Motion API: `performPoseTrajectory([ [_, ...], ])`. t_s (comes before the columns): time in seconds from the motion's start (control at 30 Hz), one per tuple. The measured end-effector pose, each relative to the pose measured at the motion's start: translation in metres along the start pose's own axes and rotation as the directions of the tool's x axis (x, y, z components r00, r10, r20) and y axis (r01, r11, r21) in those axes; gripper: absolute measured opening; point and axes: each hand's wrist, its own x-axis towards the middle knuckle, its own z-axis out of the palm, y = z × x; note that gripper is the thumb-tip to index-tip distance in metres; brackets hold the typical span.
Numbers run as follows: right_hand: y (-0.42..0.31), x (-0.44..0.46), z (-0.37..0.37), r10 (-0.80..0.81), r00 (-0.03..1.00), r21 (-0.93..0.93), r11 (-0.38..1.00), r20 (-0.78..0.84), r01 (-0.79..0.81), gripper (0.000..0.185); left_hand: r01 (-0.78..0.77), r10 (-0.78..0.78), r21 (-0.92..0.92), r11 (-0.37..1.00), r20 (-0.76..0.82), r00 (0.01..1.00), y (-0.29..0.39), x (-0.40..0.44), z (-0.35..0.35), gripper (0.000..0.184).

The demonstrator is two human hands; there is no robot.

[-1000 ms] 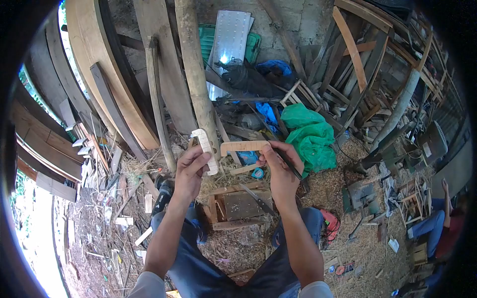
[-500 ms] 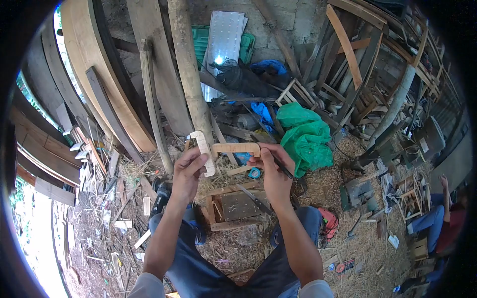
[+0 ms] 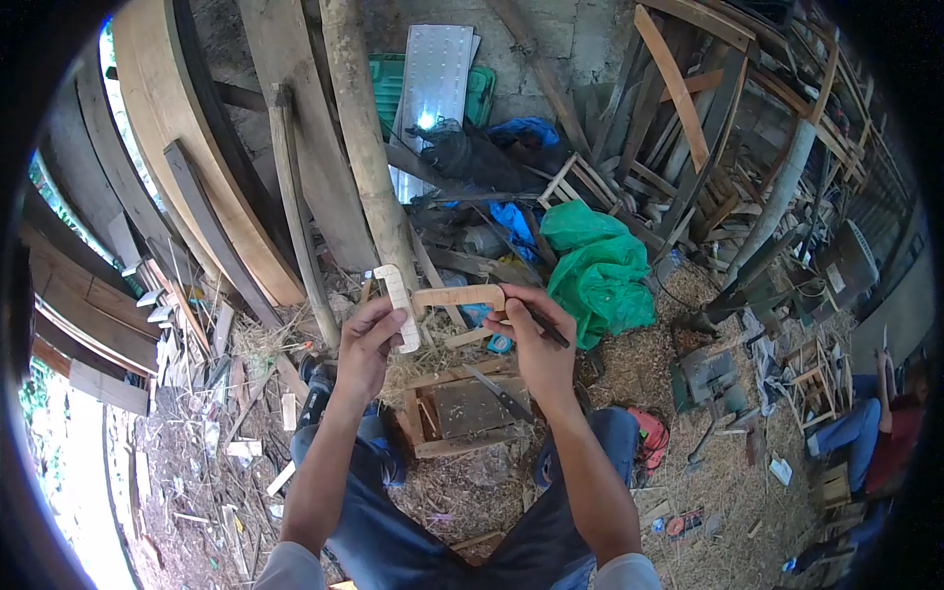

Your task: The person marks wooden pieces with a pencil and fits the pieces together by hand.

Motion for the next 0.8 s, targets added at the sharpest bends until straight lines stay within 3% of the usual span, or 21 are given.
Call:
performPoseTrajectory([
  [0.27, 0.002, -0.003, 0.001, 0.091, 0.996, -0.003, 0.996, 0.001, -0.091, 0.021, 0.024, -0.024, -0.001, 1.0, 0.016, 1.0, -0.002, -0.003, -0.003, 0.027],
  [0.8, -0.004, -0.005, 0.009, 0.031, 0.999, -0.038, 0.999, -0.042, -0.033, 0.018, 0.028, -0.027, -0.019, 0.999, 0.05, 0.998, 0.004, -0.007, -0.002, 0.029],
])
